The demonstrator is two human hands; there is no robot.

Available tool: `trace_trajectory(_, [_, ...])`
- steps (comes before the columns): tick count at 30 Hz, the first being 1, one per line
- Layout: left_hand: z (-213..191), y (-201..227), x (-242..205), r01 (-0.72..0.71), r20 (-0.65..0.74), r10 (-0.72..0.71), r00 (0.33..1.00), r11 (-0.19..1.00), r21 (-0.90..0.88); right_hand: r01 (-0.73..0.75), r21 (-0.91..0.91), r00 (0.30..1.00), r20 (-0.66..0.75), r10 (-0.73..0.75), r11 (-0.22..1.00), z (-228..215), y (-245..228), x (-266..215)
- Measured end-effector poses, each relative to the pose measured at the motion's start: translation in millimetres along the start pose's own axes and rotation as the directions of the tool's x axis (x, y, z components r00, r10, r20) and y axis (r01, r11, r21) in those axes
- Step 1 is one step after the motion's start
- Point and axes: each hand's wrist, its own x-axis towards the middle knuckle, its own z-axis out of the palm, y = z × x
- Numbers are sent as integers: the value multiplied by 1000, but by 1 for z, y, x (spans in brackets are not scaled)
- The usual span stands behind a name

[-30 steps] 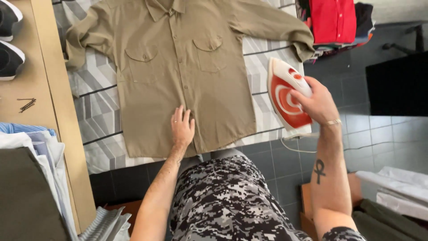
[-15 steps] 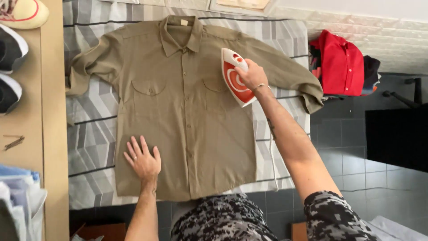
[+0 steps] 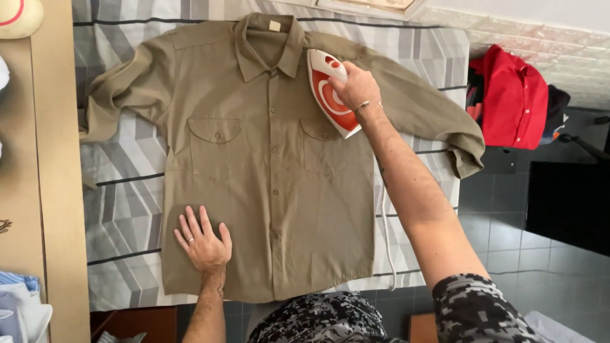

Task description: Ironing a long-sleeved khaki shirt on a flat surface using a steam iron.

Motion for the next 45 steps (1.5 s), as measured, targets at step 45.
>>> trace_trajectory(45, [-3,5,6,19,32,-20,999,999,35,175,-109,977,139,-160,978,-24,-29,16])
